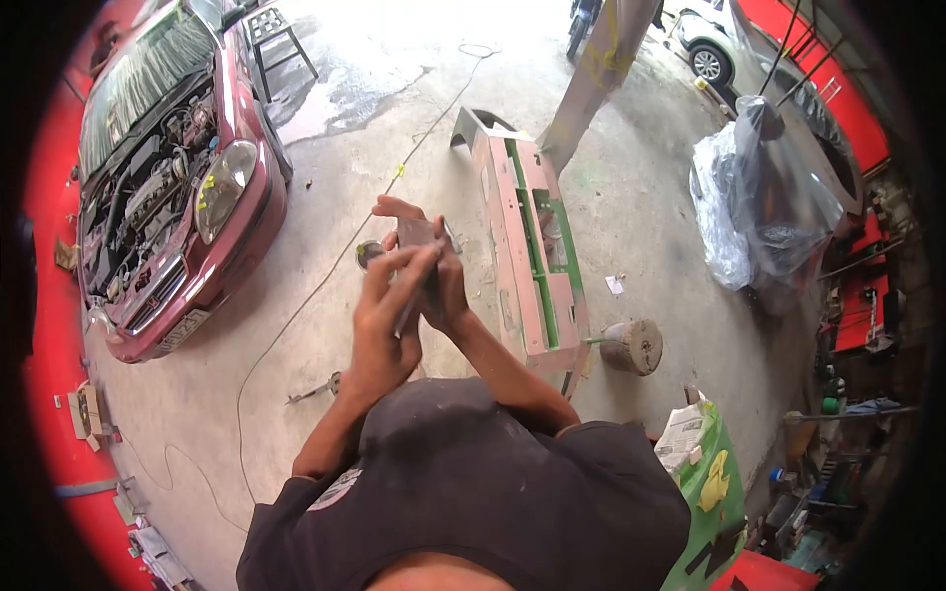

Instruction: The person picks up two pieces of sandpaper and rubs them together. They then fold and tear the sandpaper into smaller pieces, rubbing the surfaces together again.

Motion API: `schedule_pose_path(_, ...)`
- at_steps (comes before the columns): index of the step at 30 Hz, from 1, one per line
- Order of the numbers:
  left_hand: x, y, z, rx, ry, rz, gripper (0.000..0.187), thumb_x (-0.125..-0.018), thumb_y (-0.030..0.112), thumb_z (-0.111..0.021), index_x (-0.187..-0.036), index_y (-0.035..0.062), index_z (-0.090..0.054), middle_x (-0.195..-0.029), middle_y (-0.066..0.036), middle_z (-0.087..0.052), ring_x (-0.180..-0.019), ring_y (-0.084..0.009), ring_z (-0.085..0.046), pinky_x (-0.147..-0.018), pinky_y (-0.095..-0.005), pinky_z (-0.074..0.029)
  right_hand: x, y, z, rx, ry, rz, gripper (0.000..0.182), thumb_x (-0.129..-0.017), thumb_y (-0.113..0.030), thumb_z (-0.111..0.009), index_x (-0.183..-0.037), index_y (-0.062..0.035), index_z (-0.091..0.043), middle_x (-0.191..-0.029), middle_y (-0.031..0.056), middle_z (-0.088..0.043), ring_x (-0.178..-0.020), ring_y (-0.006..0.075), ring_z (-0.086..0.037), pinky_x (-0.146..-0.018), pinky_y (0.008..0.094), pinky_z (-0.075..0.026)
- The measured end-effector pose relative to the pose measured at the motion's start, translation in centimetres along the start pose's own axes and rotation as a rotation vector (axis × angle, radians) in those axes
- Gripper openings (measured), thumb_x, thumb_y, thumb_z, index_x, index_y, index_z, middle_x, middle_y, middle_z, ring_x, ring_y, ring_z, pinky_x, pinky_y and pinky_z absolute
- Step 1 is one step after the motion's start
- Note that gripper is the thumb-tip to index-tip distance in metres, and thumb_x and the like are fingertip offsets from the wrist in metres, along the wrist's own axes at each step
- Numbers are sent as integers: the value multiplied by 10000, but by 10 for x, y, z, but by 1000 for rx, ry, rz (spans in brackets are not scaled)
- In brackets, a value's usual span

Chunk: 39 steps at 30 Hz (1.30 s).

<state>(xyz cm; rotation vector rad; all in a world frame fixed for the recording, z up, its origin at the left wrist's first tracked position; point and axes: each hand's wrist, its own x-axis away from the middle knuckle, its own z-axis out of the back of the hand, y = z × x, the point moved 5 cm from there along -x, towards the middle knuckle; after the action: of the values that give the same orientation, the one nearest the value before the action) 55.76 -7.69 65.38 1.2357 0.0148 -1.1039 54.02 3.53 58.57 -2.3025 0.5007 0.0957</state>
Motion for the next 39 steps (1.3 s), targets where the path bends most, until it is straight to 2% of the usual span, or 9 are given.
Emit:
schedule_pose_path(12, 1, 4, -5, -87, 0, -91, 738, -781, -234, -554, -1475, 15, -584, -1349, -220, -592, -1247, -416, -602, -1079, -449, -484, -3, -5, 1, -54, -59, -17, 753, -1131, -591, -284, -1600, -14, -400, -1533, 124, -505, -1059, 127, -550, -965, 273, -472)
schedule_pose_path(18, -12, -10, 16, 66, 106, 67, 577, -874, -192, -547, -1425, -31, -607, -1325, -227, -614, -1198, -409, -654, -1064, -439, -501, 6, -3, -14, 247, -95, 76, 847, -1115, -646, -255, -1655, 7, -278, -1684, 179, -349, -1161, 159, -514, -1092, 311, -423)
schedule_pose_path(23, -3, 2, 9, 8, 57, 27, 602, -880, -182, -558, -1458, -15, -588, -1392, -232, -585, -1353, -429, -561, -1124, -462, -461, -2, -17, -15, 304, -151, 96, 1055, -1020, -824, -177, -1672, 2, -249, -1719, 180, -301, -1154, 170, -490, -1069, 296, -395)
schedule_pose_path(29, -4, 11, 9, 107, 62, 17, 547, -910, -174, -540, -1435, -30, -601, -1330, -230, -611, -1221, -375, -639, -1025, -384, -504, -1, -38, -22, 499, -226, 201, 1268, -875, -981, -263, -1688, -10, -216, -1718, 217, -295, -1117, 155, -444, -976, 265, -387)
schedule_pose_path(32, -16, 15, 21, 4, 170, -2, 508, -942, -148, -527, -1434, -39, -596, -1300, -221, -620, -1222, -353, -639, -1022, -362, -498, 13, -24, -25, 569, -346, 253, 1245, -925, -803, -570, -1702, -13, -2, -1768, 218, -75, -1555, 322, -263, -1267, 448, -206)
schedule_pose_path(33, -21, 9, 25, 55, 159, 23, 539, -910, -154, -556, -1436, -42, -586, -1311, -230, -593, -1210, -389, -615, -1047, -404, -481, 18, -29, -33, 568, -393, 157, 1230, -948, -707, -632, -1700, -57, 92, -1781, 182, 31, -1639, 328, -16, -1304, 489, -65)
schedule_pose_path(36, -31, -6, 34, 198, 77, 53, 481, -959, -93, -556, -1436, -41, -586, -1312, -228, -626, -1216, -359, -617, -1052, -384, -473, 20, -18, -28, 312, -246, 85, 1212, -946, -646, -669, -1707, -93, 95, -1789, 160, 38, -1646, 297, -4, -1311, 468, -50)
schedule_pose_path(38, -26, -23, 46, 405, 116, 326, 390, -1074, 60, -521, -1447, -31, -587, -1412, -197, -663, -1285, -248, -628, -1105, -347, -449, 19, -18, -27, -6, -183, 59, 1198, -915, -464, -724, -1710, -103, 97, -1793, 163, 20, -1487, 304, -359, -1255, 404, -284)
schedule_pose_path(39, -25, -24, 54, 470, 188, 316, 391, -1089, 83, -506, -1455, -29, -583, -1421, -184, -663, -1298, -234, -620, -1120, -346, -438, 13, -21, -17, -61, -198, 70, 1208, -883, -407, -728, -1703, -67, 91, -1789, 178, -10, -1410, 302, -416, -1221, 393, -328)
